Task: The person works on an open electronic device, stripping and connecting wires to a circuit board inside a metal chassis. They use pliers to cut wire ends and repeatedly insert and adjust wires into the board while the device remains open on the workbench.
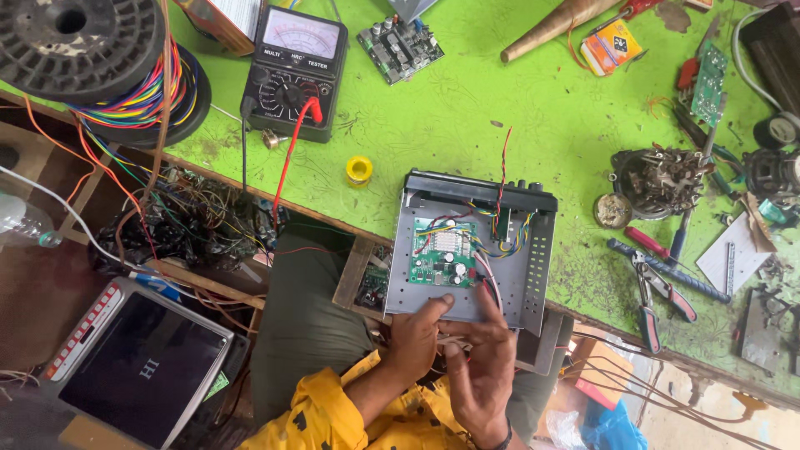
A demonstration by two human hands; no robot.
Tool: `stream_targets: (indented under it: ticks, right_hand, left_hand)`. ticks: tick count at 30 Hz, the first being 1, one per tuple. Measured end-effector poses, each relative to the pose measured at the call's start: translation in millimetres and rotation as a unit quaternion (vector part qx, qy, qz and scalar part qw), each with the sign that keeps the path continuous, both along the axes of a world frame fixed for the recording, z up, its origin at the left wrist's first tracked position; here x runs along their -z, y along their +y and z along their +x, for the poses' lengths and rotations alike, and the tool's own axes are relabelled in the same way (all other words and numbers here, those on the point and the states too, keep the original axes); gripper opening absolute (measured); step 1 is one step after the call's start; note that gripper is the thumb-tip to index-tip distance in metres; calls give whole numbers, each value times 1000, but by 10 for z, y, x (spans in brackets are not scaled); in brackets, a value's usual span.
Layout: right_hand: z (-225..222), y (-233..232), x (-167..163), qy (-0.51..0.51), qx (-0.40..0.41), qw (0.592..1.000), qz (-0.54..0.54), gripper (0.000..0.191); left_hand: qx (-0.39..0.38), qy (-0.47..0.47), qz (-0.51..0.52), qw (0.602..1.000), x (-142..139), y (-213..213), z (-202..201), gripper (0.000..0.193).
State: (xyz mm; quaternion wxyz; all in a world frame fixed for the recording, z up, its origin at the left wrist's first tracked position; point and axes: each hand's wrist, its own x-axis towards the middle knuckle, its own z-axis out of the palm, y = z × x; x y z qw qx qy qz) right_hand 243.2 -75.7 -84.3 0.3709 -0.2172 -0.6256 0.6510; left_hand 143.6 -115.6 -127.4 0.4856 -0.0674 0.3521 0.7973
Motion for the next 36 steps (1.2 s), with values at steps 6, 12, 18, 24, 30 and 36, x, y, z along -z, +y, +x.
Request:
stream_targets:
  ticks: [6, 12, 18, 24, 30, 36]
  right_hand:
    - [28, 17, 38, -13, 3, 1000, 24, 37]
    - [74, 6, 134, -20, 23, 999, 46, 39]
    - [81, 39, 156, 8, 12, 1000, 25, 35]
    - [33, 42, 111, 1, 22, 999, 28, 37]
    - [21, 66, 66, 11, 1, 1000, 5, 35]
    - [18, 59, 91, -7, 16, 999, 30, 40]
  left_hand:
    - [5, 136, -2, 991, 74, -32, 15, 23]
    - [26, 173, -8, 985, 145, -39, 28, 22]
    - [-1, -6, 37, 999, 57, 2, 13, 21]
    - [-9, 117, 4, 993, 82, 11, 15, 21]
    - [12, 28, 24, 999, 79, -20, 6, 21]
    - [19, -28, 49, 998, 27, -17, -16, 21]
